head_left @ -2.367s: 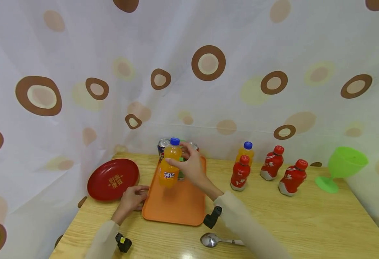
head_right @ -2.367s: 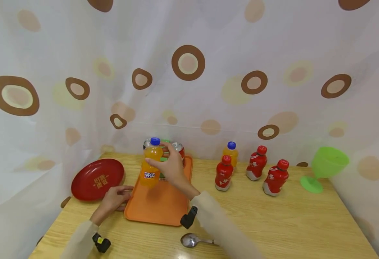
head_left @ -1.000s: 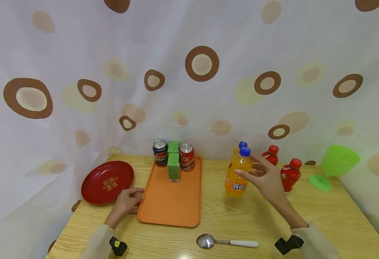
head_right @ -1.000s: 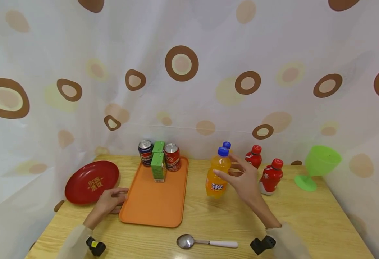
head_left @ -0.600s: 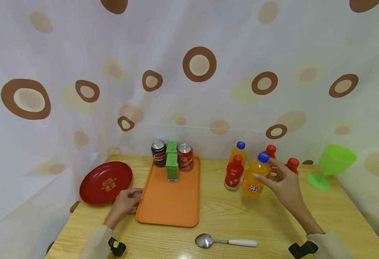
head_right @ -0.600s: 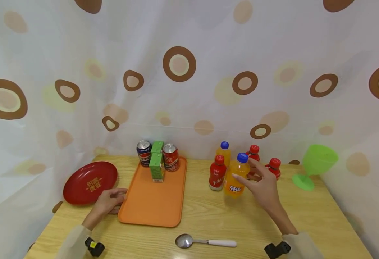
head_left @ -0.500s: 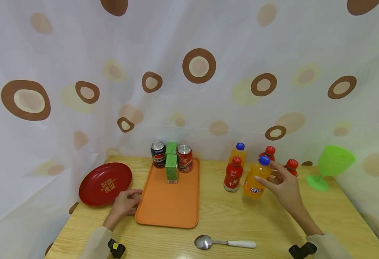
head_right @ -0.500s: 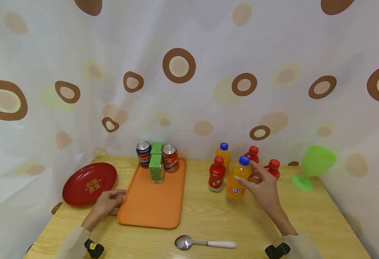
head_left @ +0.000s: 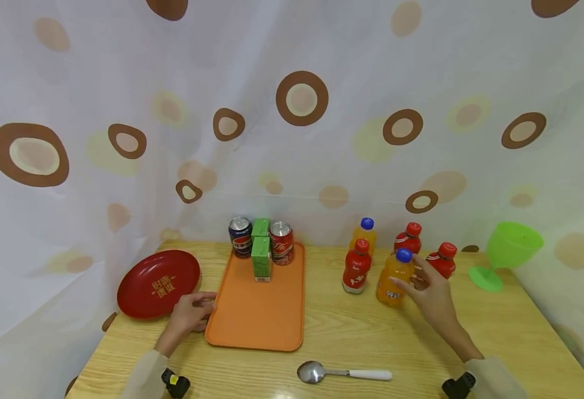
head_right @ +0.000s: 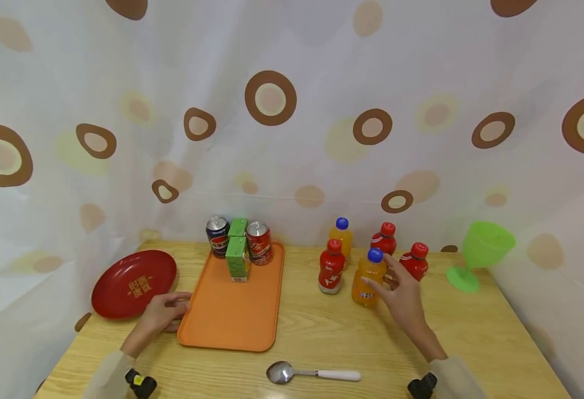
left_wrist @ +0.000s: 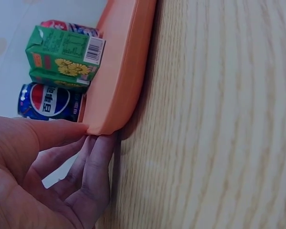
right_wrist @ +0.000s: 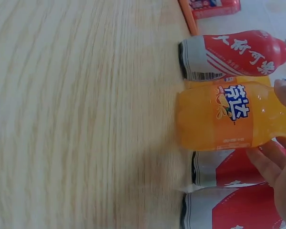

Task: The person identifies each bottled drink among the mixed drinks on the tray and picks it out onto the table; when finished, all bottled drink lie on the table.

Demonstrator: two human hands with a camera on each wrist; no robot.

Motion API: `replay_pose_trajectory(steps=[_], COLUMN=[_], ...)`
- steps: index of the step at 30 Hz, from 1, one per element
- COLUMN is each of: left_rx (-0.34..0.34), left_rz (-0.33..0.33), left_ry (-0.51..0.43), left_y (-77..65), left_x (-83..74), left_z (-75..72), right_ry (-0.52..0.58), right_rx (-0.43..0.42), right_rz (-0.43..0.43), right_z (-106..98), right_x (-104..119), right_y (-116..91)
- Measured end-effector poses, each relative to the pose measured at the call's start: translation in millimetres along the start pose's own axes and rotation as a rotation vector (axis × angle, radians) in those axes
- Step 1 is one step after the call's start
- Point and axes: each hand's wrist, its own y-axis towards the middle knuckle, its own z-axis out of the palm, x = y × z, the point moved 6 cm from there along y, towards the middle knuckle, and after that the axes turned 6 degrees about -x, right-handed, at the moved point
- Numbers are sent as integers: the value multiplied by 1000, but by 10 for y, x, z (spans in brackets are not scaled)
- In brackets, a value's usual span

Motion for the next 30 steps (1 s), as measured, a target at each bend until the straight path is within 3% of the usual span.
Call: replay_pose_trajectory(steps=[15,18,22,25,30], left_rx=[-20,-41,-119,-169,-122], left_rz=[7,51,161,208,208], left_ry=[57,104,220,274,284], left_y=[5,9,-13,-65,-135], left_x=[-17,-41,-73,-94,-193], left_z=[-15,-10,3,5,18], right_ry=[-55,-104,-147,-143,-199], right_rx=[53,79,102,96,53], right_rz=[-40,-42,-46,-73,-175], right_z=[79,80,32,-41,-224], right_x=[47,49,78,141,305], right_y=[49,40,22,44,130])
